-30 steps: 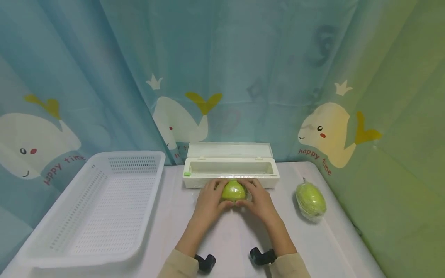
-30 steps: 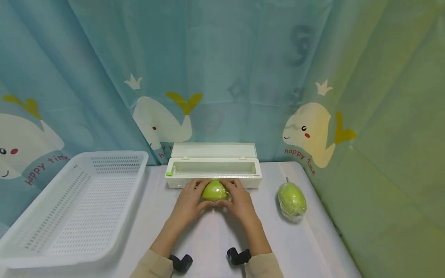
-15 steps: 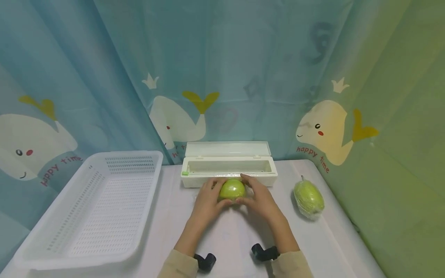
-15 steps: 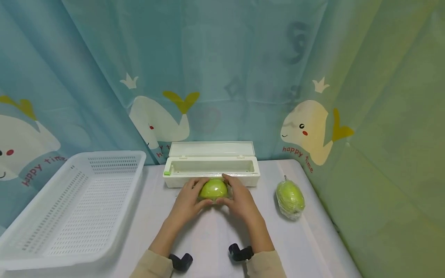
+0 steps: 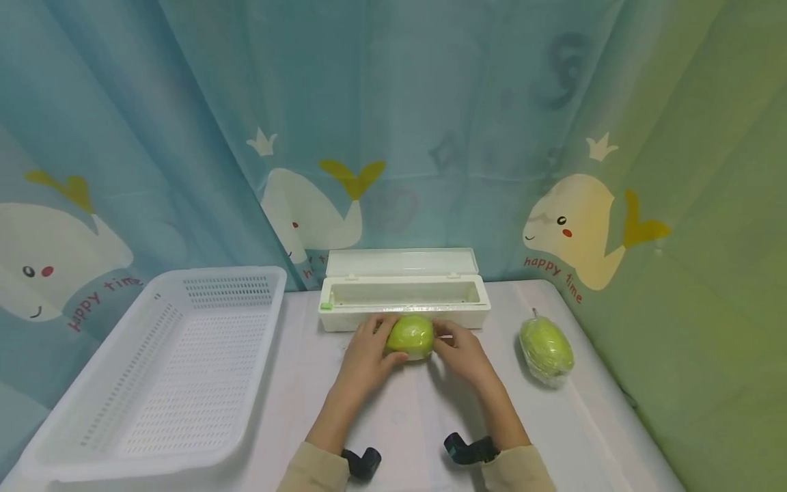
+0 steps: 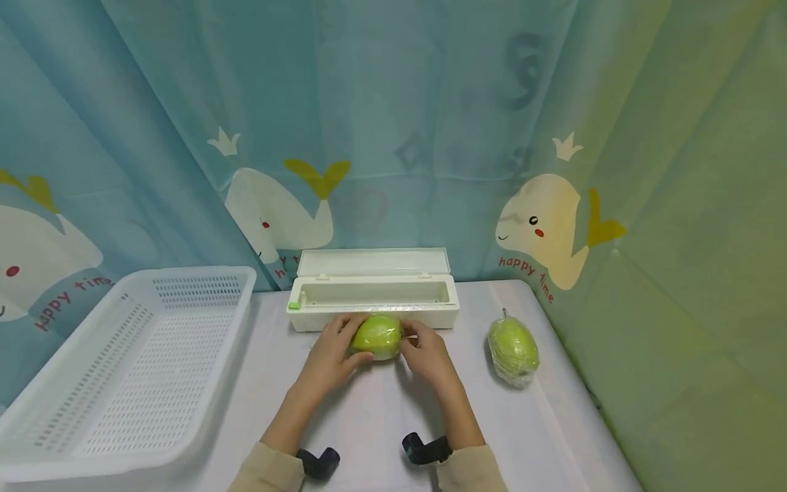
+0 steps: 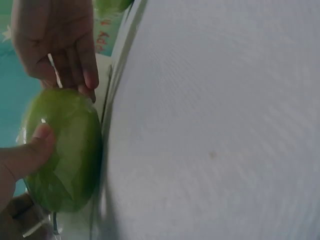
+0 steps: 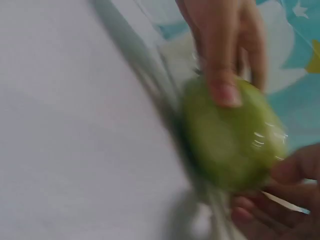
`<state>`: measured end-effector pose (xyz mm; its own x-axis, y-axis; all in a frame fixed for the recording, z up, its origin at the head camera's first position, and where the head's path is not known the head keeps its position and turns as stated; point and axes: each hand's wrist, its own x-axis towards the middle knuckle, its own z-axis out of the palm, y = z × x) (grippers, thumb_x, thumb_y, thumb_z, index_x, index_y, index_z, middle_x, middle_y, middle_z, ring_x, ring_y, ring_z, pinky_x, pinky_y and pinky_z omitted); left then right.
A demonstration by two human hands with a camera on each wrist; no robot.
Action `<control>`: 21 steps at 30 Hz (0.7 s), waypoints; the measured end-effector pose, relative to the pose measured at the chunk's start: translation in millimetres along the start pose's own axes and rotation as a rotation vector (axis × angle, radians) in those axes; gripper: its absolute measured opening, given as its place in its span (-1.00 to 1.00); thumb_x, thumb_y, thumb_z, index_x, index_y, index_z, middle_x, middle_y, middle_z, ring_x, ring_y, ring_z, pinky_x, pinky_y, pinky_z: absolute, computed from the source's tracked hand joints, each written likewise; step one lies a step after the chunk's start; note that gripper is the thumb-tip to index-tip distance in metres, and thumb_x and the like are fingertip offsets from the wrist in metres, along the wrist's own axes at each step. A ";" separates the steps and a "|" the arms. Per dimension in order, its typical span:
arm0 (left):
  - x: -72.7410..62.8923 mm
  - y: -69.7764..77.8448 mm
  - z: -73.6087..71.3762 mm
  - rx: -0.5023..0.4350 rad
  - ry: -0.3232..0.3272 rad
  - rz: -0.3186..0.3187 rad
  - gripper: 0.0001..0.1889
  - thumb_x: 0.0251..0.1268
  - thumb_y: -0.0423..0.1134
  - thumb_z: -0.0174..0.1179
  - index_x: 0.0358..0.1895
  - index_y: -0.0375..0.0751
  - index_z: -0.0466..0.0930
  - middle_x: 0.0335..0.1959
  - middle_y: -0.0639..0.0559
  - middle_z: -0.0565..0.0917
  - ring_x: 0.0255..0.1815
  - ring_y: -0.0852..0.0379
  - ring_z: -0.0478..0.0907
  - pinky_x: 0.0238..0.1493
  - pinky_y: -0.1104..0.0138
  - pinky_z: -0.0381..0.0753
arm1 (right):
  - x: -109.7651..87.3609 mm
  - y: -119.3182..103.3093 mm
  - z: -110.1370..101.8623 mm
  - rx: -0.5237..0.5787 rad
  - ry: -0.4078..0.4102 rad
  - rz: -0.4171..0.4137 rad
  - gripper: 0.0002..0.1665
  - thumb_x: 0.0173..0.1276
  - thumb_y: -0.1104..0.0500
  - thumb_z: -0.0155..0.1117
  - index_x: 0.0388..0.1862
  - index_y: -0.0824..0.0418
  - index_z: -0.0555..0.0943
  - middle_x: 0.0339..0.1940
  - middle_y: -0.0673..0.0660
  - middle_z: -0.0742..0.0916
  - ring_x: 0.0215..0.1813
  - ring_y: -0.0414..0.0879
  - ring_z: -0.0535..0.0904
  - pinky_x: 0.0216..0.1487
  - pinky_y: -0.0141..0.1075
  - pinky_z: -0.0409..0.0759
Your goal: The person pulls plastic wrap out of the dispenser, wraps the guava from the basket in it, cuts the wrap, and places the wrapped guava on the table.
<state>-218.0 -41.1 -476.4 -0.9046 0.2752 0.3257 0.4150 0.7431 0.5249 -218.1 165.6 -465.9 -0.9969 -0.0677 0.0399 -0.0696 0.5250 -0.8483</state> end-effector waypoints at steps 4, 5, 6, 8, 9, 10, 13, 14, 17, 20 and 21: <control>-0.5 -0.6 0.5 -0.027 -0.009 -0.016 -0.23 0.11 0.01 0.41 0.43 -0.01 0.37 0.28 -0.03 0.45 0.33 -0.10 0.40 0.28 -0.04 0.48 | 6.1 5.0 13.9 0.137 0.030 -0.009 -0.47 0.21 0.31 0.22 0.19 0.43 0.57 0.02 0.30 0.72 0.05 0.15 0.68 0.07 -0.08 0.63; -0.6 -0.9 0.9 -0.028 -0.010 -0.018 -0.23 0.11 0.01 0.41 0.43 -0.01 0.37 0.28 -0.02 0.45 0.33 -0.10 0.40 0.27 -0.04 0.48 | 7.1 5.6 16.7 0.157 0.022 -0.016 -0.46 0.20 0.29 0.25 0.19 0.44 0.56 0.02 0.30 0.72 0.03 0.14 0.67 0.05 -0.10 0.63; -0.7 -1.2 1.3 -0.028 -0.009 -0.017 -0.23 0.12 0.00 0.42 0.43 -0.01 0.37 0.28 -0.03 0.45 0.33 -0.10 0.40 0.27 -0.04 0.49 | 7.5 5.8 19.4 0.170 0.012 -0.016 -0.43 0.21 0.26 0.29 0.21 0.44 0.54 0.03 0.29 0.69 0.03 0.12 0.65 0.03 -0.13 0.62; -0.7 -2.0 1.5 -0.031 -0.011 -0.015 -0.24 0.12 -0.02 0.43 0.43 -0.01 0.37 0.28 -0.03 0.45 0.33 -0.10 0.40 0.26 -0.04 0.49 | 8.2 6.4 24.5 0.177 -0.012 -0.027 -0.35 0.23 0.17 0.37 0.26 0.43 0.48 0.07 0.31 0.62 0.03 0.10 0.60 0.02 -0.18 0.58; -0.7 -2.7 1.5 -0.031 -0.011 -0.012 -0.23 0.11 -0.02 0.43 0.43 -0.01 0.37 0.28 -0.03 0.45 0.32 -0.10 0.41 0.26 -0.04 0.50 | 8.0 6.3 26.9 0.165 -0.014 -0.022 -0.29 0.24 0.10 0.42 0.29 0.40 0.45 0.10 0.30 0.58 0.03 0.07 0.56 0.00 -0.20 0.56; -0.7 -3.6 1.2 -0.036 -0.012 -0.007 -0.23 0.11 -0.02 0.44 0.43 -0.01 0.37 0.27 -0.03 0.45 0.31 -0.10 0.41 0.26 -0.04 0.50 | 7.5 6.3 29.1 0.153 -0.013 -0.014 -0.23 0.23 0.04 0.45 0.32 0.37 0.42 0.13 0.28 0.54 0.04 0.06 0.54 -0.02 -0.22 0.54; -0.5 -8.8 -1.2 -0.058 -0.019 0.018 -0.21 0.10 0.00 0.45 0.43 0.00 0.36 0.27 -0.02 0.45 0.31 -0.09 0.42 0.27 -0.03 0.50 | 5.6 5.1 33.2 0.125 0.019 0.023 -0.12 0.19 -0.07 0.51 0.36 0.30 0.37 0.19 0.26 0.49 0.08 0.07 0.51 -0.05 -0.22 0.53; -0.4 -11.1 -3.1 -0.075 -0.018 0.028 -0.21 0.10 0.00 0.45 0.43 0.00 0.37 0.27 -0.02 0.46 0.32 -0.08 0.43 0.29 -0.01 0.48 | 5.2 4.7 33.7 0.125 0.033 0.038 -0.10 0.17 -0.08 0.53 0.37 0.28 0.37 0.20 0.25 0.51 0.10 0.10 0.53 -0.06 -0.20 0.55; -1.1 -17.4 -12.0 -0.129 0.015 0.052 -0.26 0.11 -0.06 0.45 0.40 0.00 0.41 0.28 0.02 0.50 0.34 -0.03 0.44 0.34 0.05 0.45 | 4.2 3.3 31.9 0.143 0.058 0.091 -0.05 0.11 -0.08 0.57 0.39 0.22 0.37 0.24 0.21 0.55 0.13 0.13 0.58 -0.07 -0.15 0.61; -3.6 -19.7 -25.0 -0.179 0.089 0.046 -0.45 0.12 -0.19 0.46 0.24 -0.02 0.56 0.18 0.07 0.60 0.28 0.03 0.52 0.32 0.12 0.48 | 4.7 4.2 27.8 0.150 0.055 0.113 -0.06 0.11 -0.03 0.58 0.40 0.21 0.36 0.26 0.20 0.57 0.12 0.11 0.60 -0.04 -0.16 0.62; -4.8 -19.5 -29.2 -0.182 0.111 0.036 -0.53 0.13 -0.22 0.46 0.16 -0.01 0.61 0.12 0.09 0.63 0.22 0.05 0.56 0.24 0.14 0.54 | 4.7 4.4 26.2 0.151 0.051 0.114 -0.07 0.12 0.00 0.58 0.39 0.21 0.36 0.26 0.21 0.57 0.11 0.10 0.60 -0.04 -0.17 0.62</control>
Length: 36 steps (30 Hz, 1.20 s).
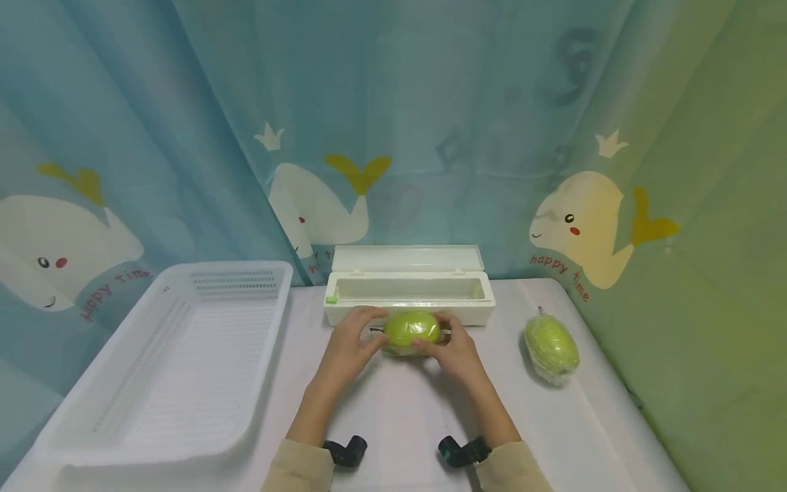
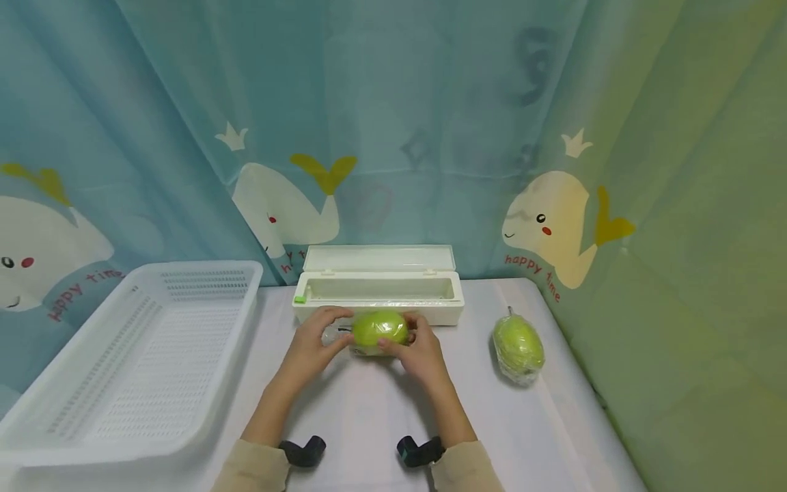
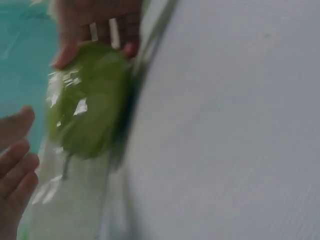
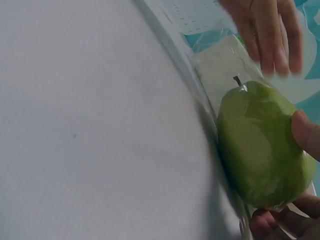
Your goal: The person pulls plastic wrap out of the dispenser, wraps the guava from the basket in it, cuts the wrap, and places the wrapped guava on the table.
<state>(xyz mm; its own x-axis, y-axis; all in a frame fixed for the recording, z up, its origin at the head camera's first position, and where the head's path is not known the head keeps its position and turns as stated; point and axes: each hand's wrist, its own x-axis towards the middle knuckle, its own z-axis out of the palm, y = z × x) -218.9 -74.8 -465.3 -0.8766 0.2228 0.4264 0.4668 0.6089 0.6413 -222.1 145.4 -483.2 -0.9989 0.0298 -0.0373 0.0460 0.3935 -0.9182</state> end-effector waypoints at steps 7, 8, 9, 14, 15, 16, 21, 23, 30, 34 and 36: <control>-7.4 3.4 -16.7 0.129 -0.029 -0.137 -0.86 0.32 -0.23 0.31 -0.10 -0.11 0.67 -0.27 0.06 0.69 -0.36 0.12 0.59 -0.30 0.24 0.58 | 1.1 -0.8 -2.0 -0.014 -0.030 -0.028 -0.13 0.16 0.06 0.55 0.38 0.26 0.36 0.24 0.27 0.57 0.08 0.10 0.61 -0.06 -0.18 0.62; -7.1 2.2 -14.5 0.149 -0.040 -0.154 -0.81 0.34 -0.22 0.29 -0.03 -0.13 0.66 -0.24 0.03 0.69 -0.33 0.10 0.60 -0.25 0.21 0.60 | 1.5 -0.9 -2.5 -0.015 -0.033 -0.029 -0.13 0.17 0.06 0.55 0.38 0.26 0.36 0.24 0.27 0.57 0.09 0.11 0.61 -0.05 -0.18 0.62; -7.2 0.8 -11.6 0.164 -0.047 -0.169 -0.75 0.36 -0.21 0.28 0.04 -0.16 0.65 -0.19 0.00 0.68 -0.26 0.07 0.62 -0.19 0.18 0.61 | 1.9 -1.1 -2.6 -0.017 -0.037 -0.030 -0.13 0.17 0.06 0.54 0.39 0.25 0.36 0.24 0.27 0.57 0.10 0.11 0.61 -0.05 -0.17 0.62; -6.5 -8.1 5.4 0.142 -0.077 -0.160 -0.61 0.45 -0.17 0.18 0.24 -0.27 0.56 0.11 -0.15 0.53 0.19 -0.13 0.49 0.20 0.00 0.52 | 1.9 -2.4 -2.4 -0.026 -0.033 -0.045 -0.15 0.18 0.07 0.54 0.38 0.25 0.38 0.24 0.27 0.58 0.09 0.12 0.62 -0.06 -0.16 0.64; -6.7 -9.8 8.2 0.129 -0.088 -0.154 -0.59 0.47 -0.16 0.16 0.26 -0.28 0.54 0.14 -0.16 0.51 0.23 -0.15 0.47 0.23 -0.01 0.50 | 1.8 -2.5 -2.1 -0.028 -0.029 -0.050 -0.16 0.17 0.08 0.54 0.38 0.24 0.39 0.23 0.26 0.59 0.08 0.11 0.63 -0.07 -0.18 0.64; -6.7 -11.2 10.6 0.111 -0.097 -0.148 -0.58 0.49 -0.15 0.13 0.29 -0.29 0.52 0.17 -0.17 0.50 0.27 -0.16 0.45 0.27 -0.02 0.47 | 1.6 -2.5 -1.7 -0.028 -0.025 -0.055 -0.16 0.17 0.09 0.55 0.38 0.24 0.39 0.22 0.26 0.60 0.07 0.11 0.63 -0.08 -0.19 0.64; -6.0 -16.5 18.1 0.028 -0.088 -0.119 -0.58 0.52 -0.21 0.07 0.33 -0.31 0.46 0.25 -0.19 0.51 0.33 -0.17 0.45 0.37 -0.01 0.41 | -0.2 -2.7 -0.2 -0.048 -0.016 -0.097 -0.20 0.17 0.11 0.54 0.35 0.26 0.43 0.15 0.25 0.62 0.01 0.08 0.65 -0.14 -0.24 0.63; -5.1 -17.5 19.5 0.018 -0.067 -0.100 -0.62 0.49 -0.32 0.05 0.29 -0.33 0.49 0.23 -0.18 0.53 0.31 -0.16 0.47 0.35 0.01 0.43 | -1.2 -3.6 0.3 -0.065 -0.010 -0.114 -0.20 0.16 0.10 0.54 0.34 0.26 0.44 0.13 0.24 0.63 -0.02 0.07 0.65 -0.15 -0.25 0.62; -4.3 -15.8 22.6 0.126 -0.084 -0.122 -0.53 0.29 -0.46 0.05 0.30 -0.31 0.50 0.22 -0.10 0.54 0.27 -0.11 0.47 0.32 0.06 0.46 | -5.2 -6.6 3.1 -0.110 0.023 -0.151 -0.16 0.13 0.07 0.57 0.35 0.26 0.44 0.09 0.22 0.64 -0.06 0.03 0.61 -0.06 -0.16 0.61; -5.8 -16.6 23.8 0.140 -0.100 -0.161 -0.51 0.30 -0.45 0.05 0.33 -0.31 0.48 0.26 -0.10 0.48 0.30 -0.12 0.39 0.31 0.04 0.46 | -4.1 -6.6 5.9 -0.112 0.033 -0.169 -0.16 0.12 0.07 0.57 0.35 0.27 0.44 0.09 0.23 0.65 -0.04 0.05 0.61 -0.01 -0.09 0.61; -5.7 -19.2 23.8 0.120 -0.110 -0.166 -0.49 0.29 -0.44 0.06 0.34 -0.32 0.46 0.27 -0.11 0.46 0.31 -0.14 0.38 0.33 0.03 0.44 | -2.7 -5.6 7.4 -0.110 0.037 -0.175 -0.15 0.12 0.07 0.58 0.34 0.30 0.44 0.08 0.25 0.65 -0.03 0.05 0.61 0.01 -0.08 0.60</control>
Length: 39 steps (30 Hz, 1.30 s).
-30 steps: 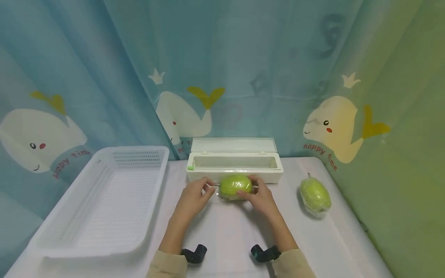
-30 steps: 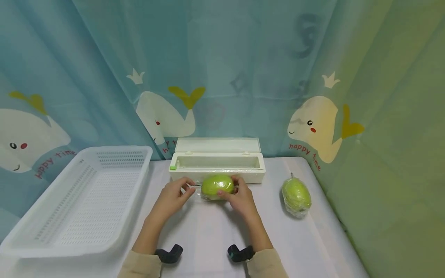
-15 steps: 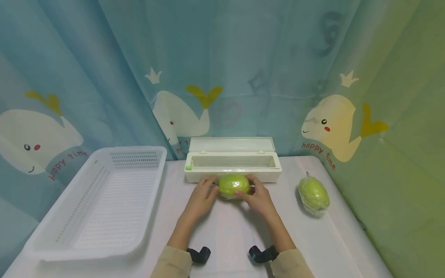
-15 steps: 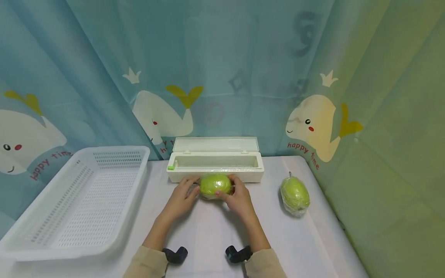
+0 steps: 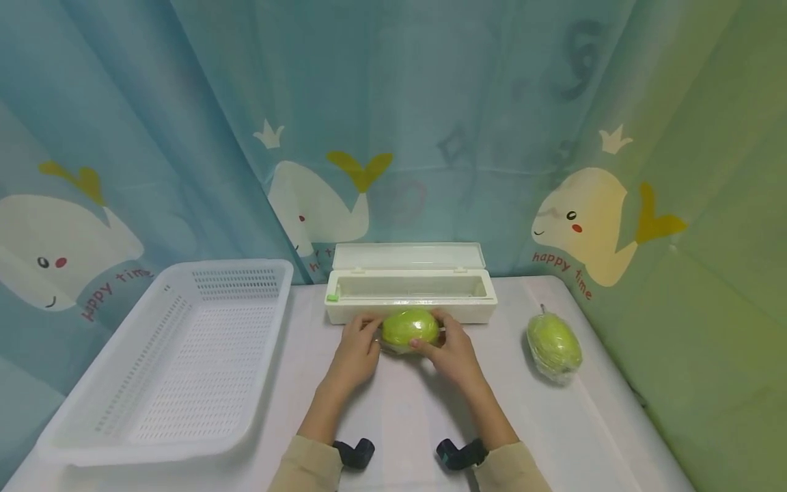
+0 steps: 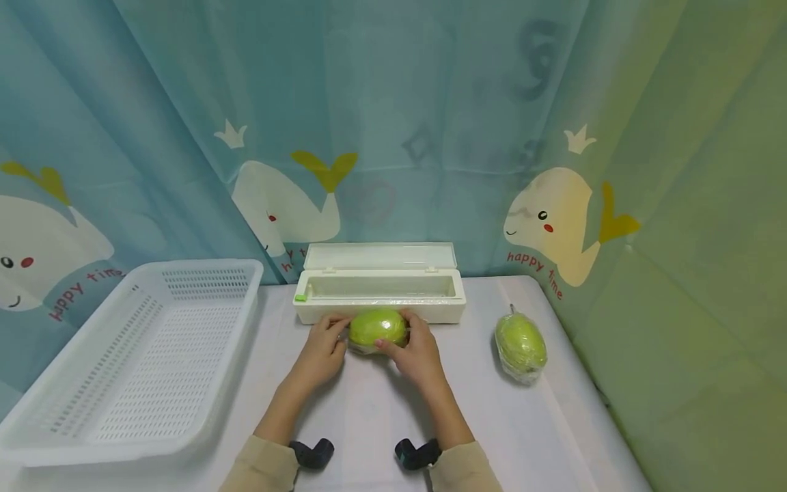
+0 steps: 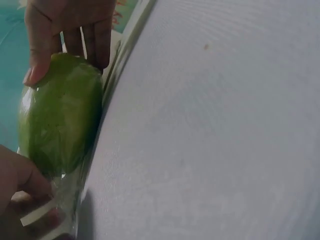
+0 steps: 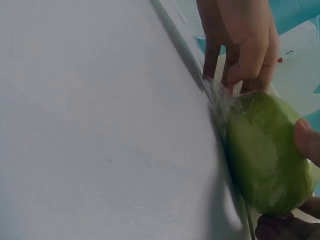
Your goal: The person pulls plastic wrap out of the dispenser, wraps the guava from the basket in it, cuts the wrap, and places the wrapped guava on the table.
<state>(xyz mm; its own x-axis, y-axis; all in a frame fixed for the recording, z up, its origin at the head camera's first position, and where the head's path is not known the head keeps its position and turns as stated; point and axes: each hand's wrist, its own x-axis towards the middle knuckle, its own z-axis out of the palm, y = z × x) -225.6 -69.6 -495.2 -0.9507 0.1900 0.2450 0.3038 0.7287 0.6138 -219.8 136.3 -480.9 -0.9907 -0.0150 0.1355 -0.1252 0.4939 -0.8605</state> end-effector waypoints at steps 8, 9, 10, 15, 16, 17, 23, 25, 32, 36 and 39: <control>-5.3 3.8 -32.7 -0.102 0.046 -0.029 -0.50 0.27 -0.40 0.21 0.31 -0.11 0.52 0.25 -0.12 0.57 0.21 -0.15 0.55 0.22 -0.01 0.54 | -0.2 -0.2 2.6 -0.019 -0.002 0.007 -0.14 0.12 0.07 0.57 0.34 0.34 0.43 0.08 0.26 0.65 -0.02 0.05 0.60 0.00 -0.10 0.59; -6.4 6.2 -38.8 -0.115 0.073 -0.049 -0.56 0.30 -0.37 0.21 0.26 -0.09 0.57 0.15 -0.10 0.62 0.10 -0.10 0.60 0.12 0.02 0.59 | 0.1 -0.1 2.6 -0.021 -0.006 0.008 -0.14 0.12 0.07 0.57 0.34 0.33 0.43 0.08 0.26 0.65 -0.01 0.04 0.59 0.01 -0.10 0.58; -6.7 8.5 -43.4 -0.133 0.088 -0.076 -0.62 0.33 -0.35 0.20 0.20 -0.08 0.61 0.05 -0.07 0.67 -0.02 -0.04 0.63 0.00 0.07 0.63 | 0.5 0.6 2.2 -0.024 -0.010 0.005 -0.14 0.13 0.08 0.57 0.34 0.33 0.43 0.08 0.26 0.65 -0.01 0.05 0.59 0.01 -0.10 0.58; -10.4 13.0 -49.1 -0.231 -0.125 -0.218 -0.63 0.42 -0.31 0.06 0.25 -0.21 0.51 -0.33 -0.02 0.72 -0.46 0.12 0.60 -0.36 0.25 0.58 | 2.0 2.4 0.8 -0.040 -0.018 -0.003 -0.13 0.13 0.05 0.57 0.35 0.33 0.43 0.08 0.25 0.65 -0.01 0.04 0.58 0.01 -0.10 0.57; -10.6 12.4 -46.5 -0.245 -0.176 -0.237 -0.57 0.41 -0.31 0.05 0.31 -0.24 0.45 -0.29 -0.07 0.74 -0.41 0.07 0.65 -0.32 0.22 0.62 | 1.8 2.4 0.7 -0.042 -0.016 -0.002 -0.13 0.13 0.05 0.57 0.35 0.33 0.43 0.07 0.25 0.65 -0.02 0.04 0.58 0.01 -0.10 0.57; -10.5 11.3 -43.0 -0.265 -0.214 -0.247 -0.51 0.40 -0.32 0.04 0.38 -0.28 0.37 -0.21 -0.13 0.75 -0.32 0.01 0.69 -0.24 0.17 0.66 | 1.5 2.3 0.5 -0.042 -0.014 0.001 -0.13 0.12 0.05 0.57 0.35 0.33 0.43 0.07 0.25 0.65 -0.02 0.04 0.58 0.00 -0.11 0.58; -4.6 3.9 -17.3 -0.439 -0.170 -0.246 -0.33 0.35 -0.37 0.03 0.52 -0.36 0.10 0.27 -0.36 0.54 0.19 -0.21 0.59 0.22 0.00 0.56 | 0.1 1.0 0.5 -0.021 -0.017 0.003 -0.13 0.14 0.10 0.57 0.36 0.34 0.41 0.05 0.22 0.64 -0.02 0.02 0.56 -0.01 -0.15 0.56; -3.1 2.2 -11.0 -0.490 -0.148 -0.246 -0.30 0.31 -0.41 0.03 0.53 -0.33 0.08 0.27 -0.36 0.54 0.16 -0.16 0.61 0.20 0.03 0.58 | -0.5 0.2 0.8 -0.015 -0.017 0.004 -0.13 0.13 0.10 0.57 0.37 0.34 0.41 0.06 0.22 0.64 0.00 0.02 0.56 0.02 -0.15 0.54; -2.2 4.5 -3.3 -0.403 -0.116 -0.211 -0.32 0.23 -0.43 0.02 0.50 -0.26 0.23 0.20 -0.29 0.59 0.11 -0.07 0.57 0.21 -0.01 0.52 | -0.9 0.6 1.7 -0.034 -0.011 -0.008 -0.14 0.14 0.08 0.56 0.36 0.34 0.42 0.07 0.24 0.63 0.04 0.04 0.56 0.05 -0.08 0.56; -1.2 9.1 -1.2 -0.286 -0.078 -0.189 -0.35 0.20 -0.40 0.04 0.44 -0.39 0.30 0.21 -0.27 0.59 0.09 -0.07 0.51 0.24 -0.03 0.49 | -1.5 -0.7 2.2 -0.032 -0.004 -0.010 -0.14 0.13 0.09 0.57 0.35 0.32 0.43 0.09 0.24 0.63 0.06 0.05 0.56 0.07 -0.05 0.57; -0.4 10.9 2.3 -0.240 -0.034 -0.187 -0.39 0.18 -0.40 0.04 0.38 -0.45 0.36 0.20 -0.29 0.61 0.05 -0.07 0.56 0.20 -0.03 0.54 | -2.8 -1.9 4.3 -0.034 0.005 -0.015 -0.13 0.12 0.07 0.58 0.35 0.31 0.43 0.12 0.24 0.62 0.08 0.06 0.57 0.09 -0.04 0.58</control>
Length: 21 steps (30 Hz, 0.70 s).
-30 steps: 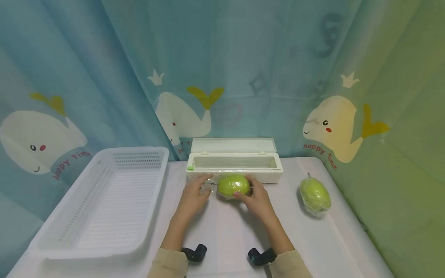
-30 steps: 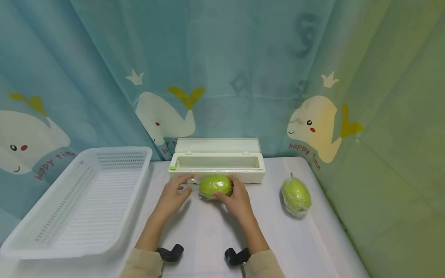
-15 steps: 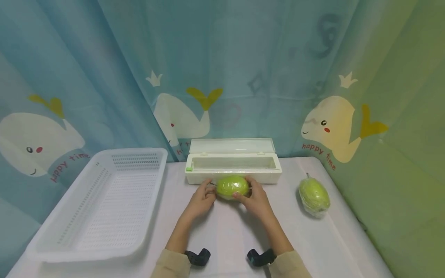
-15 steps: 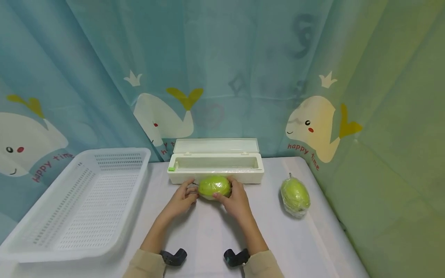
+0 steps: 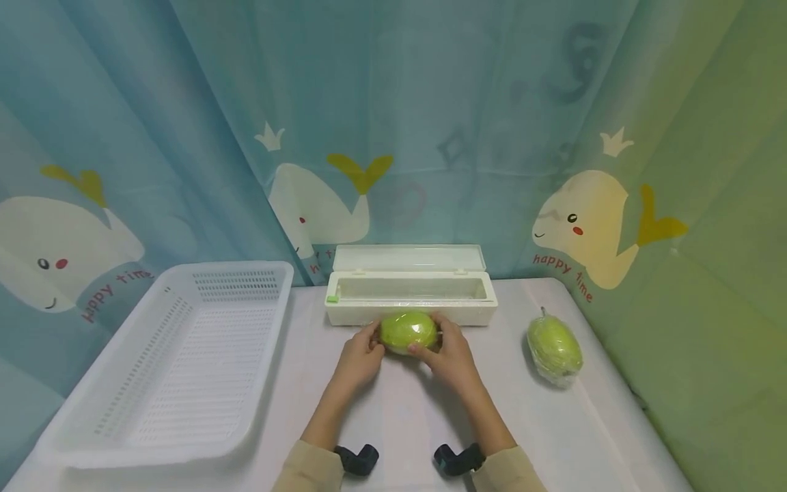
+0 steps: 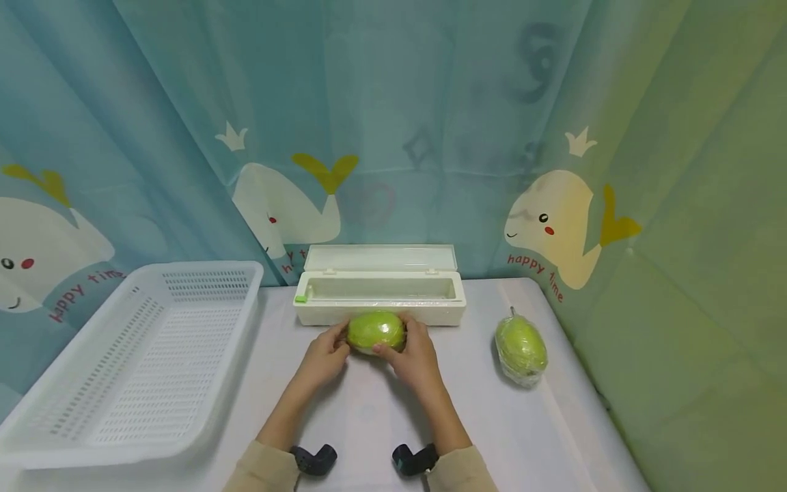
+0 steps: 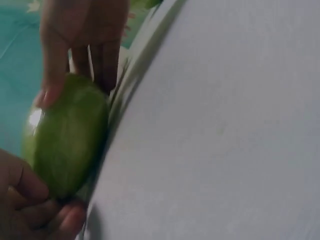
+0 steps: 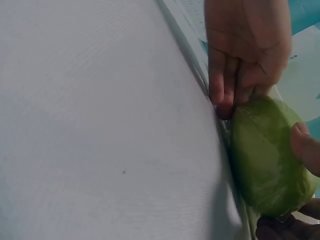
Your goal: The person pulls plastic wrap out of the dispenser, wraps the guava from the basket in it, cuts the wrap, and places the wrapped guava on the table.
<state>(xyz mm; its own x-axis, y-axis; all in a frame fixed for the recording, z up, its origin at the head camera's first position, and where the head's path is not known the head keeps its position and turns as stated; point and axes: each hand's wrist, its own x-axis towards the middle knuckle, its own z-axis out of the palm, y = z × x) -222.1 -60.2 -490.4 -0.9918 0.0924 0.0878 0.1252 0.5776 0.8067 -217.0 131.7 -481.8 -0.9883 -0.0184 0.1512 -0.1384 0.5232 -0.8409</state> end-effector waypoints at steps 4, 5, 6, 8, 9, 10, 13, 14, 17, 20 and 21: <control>1.3 -1.7 3.5 0.011 0.006 0.007 -0.42 0.19 -0.42 0.03 0.35 -0.46 0.36 0.14 -0.30 0.62 0.04 -0.09 0.58 0.14 -0.01 0.58 | -2.8 -0.7 3.9 -0.049 0.017 -0.009 -0.10 0.14 -0.05 0.55 0.36 0.33 0.43 0.17 0.28 0.60 0.15 0.12 0.56 0.14 0.02 0.57; 2.0 -3.1 4.0 0.000 -0.006 0.006 -0.41 0.19 -0.43 0.04 0.36 -0.45 0.35 0.15 -0.31 0.61 0.06 -0.10 0.59 0.13 0.00 0.59 | -3.0 -1.0 4.5 -0.065 0.016 -0.007 -0.08 0.14 -0.09 0.54 0.37 0.32 0.42 0.19 0.29 0.58 0.18 0.14 0.55 0.16 0.04 0.56; 2.8 -4.4 4.1 -0.019 -0.020 -0.001 -0.41 0.19 -0.43 0.04 0.36 -0.44 0.33 0.16 -0.31 0.59 0.07 -0.10 0.59 0.11 0.02 0.60 | -3.0 -1.0 4.9 -0.082 0.014 -0.003 -0.06 0.14 -0.13 0.53 0.37 0.32 0.42 0.21 0.31 0.57 0.20 0.16 0.54 0.18 0.07 0.54; 4.3 -6.6 4.5 -0.069 -0.051 -0.025 -0.40 0.20 -0.43 0.06 0.38 -0.40 0.30 0.16 -0.32 0.58 0.03 -0.11 0.61 0.04 0.06 0.63 | -2.5 -0.8 4.8 -0.117 0.009 0.009 -0.03 0.13 -0.19 0.50 0.38 0.30 0.42 0.23 0.34 0.56 0.23 0.20 0.53 0.21 0.13 0.51; 5.0 -7.4 4.7 -0.093 -0.065 -0.040 -0.39 0.20 -0.42 0.07 0.38 -0.40 0.29 0.17 -0.32 0.58 0.03 -0.11 0.62 0.02 0.08 0.64 | -2.0 -0.4 4.3 -0.129 0.004 0.020 -0.02 0.13 -0.21 0.49 0.39 0.29 0.42 0.24 0.34 0.55 0.25 0.21 0.52 0.22 0.14 0.49; 5.2 -7.4 4.5 -0.110 -0.074 -0.055 -0.38 0.20 -0.41 0.08 0.39 -0.39 0.27 0.18 -0.33 0.57 0.02 -0.11 0.62 0.00 0.09 0.65 | -1.4 0.2 3.9 -0.138 -0.002 0.030 -0.02 0.12 -0.22 0.48 0.40 0.27 0.42 0.24 0.35 0.55 0.25 0.22 0.52 0.23 0.15 0.48; 5.9 -6.8 3.3 -0.116 -0.079 -0.088 -0.37 0.20 -0.37 0.10 0.39 -0.40 0.27 0.18 -0.34 0.56 0.02 -0.11 0.60 0.01 0.07 0.64 | -0.2 2.7 2.6 -0.121 -0.022 0.064 -0.03 0.10 -0.22 0.50 0.38 0.25 0.45 0.21 0.33 0.55 0.23 0.20 0.52 0.23 0.14 0.48; 5.9 -6.5 2.4 -0.112 -0.079 -0.091 -0.38 0.20 -0.37 0.10 0.39 -0.41 0.27 0.20 -0.34 0.55 0.05 -0.11 0.59 0.05 0.06 0.62 | -0.1 3.3 2.3 -0.112 -0.029 0.072 -0.04 0.10 -0.22 0.51 0.37 0.26 0.46 0.20 0.33 0.55 0.22 0.19 0.52 0.23 0.13 0.48; 5.2 -5.3 -1.7 -0.116 -0.099 -0.097 -0.37 0.22 -0.36 0.09 0.40 -0.39 0.26 0.22 -0.32 0.54 0.12 -0.13 0.57 0.13 0.02 0.58 | -0.2 3.9 0.8 -0.103 -0.039 0.081 -0.04 0.08 -0.23 0.51 0.35 0.27 0.48 0.17 0.31 0.56 0.20 0.17 0.52 0.22 0.12 0.48; 3.2 -1.8 -8.9 -0.102 -0.143 -0.074 -0.33 0.27 -0.31 0.10 0.47 -0.31 0.18 0.22 -0.31 0.56 0.14 -0.16 0.59 0.17 -0.02 0.57 | 0.3 2.9 -2.4 -0.112 -0.029 0.066 -0.04 0.07 -0.22 0.53 0.35 0.26 0.48 0.15 0.28 0.60 0.18 0.15 0.54 0.21 0.09 0.50; 1.7 1.2 -11.8 -0.059 -0.150 -0.061 -0.31 0.30 -0.28 0.11 0.49 -0.29 0.16 0.22 -0.32 0.57 0.14 -0.18 0.60 0.18 -0.04 0.56 | 0.5 2.6 -4.2 -0.113 -0.022 0.066 -0.04 0.06 -0.21 0.54 0.35 0.24 0.47 0.13 0.26 0.62 0.16 0.12 0.55 0.18 0.06 0.52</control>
<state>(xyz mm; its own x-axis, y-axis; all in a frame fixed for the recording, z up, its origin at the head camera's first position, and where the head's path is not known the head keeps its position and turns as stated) -223.9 -68.9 -482.3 -0.9824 0.1810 -0.0471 0.0587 0.5377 0.8411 -217.6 136.6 -481.7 -0.9964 0.0009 0.0850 -0.0664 0.6165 -0.7846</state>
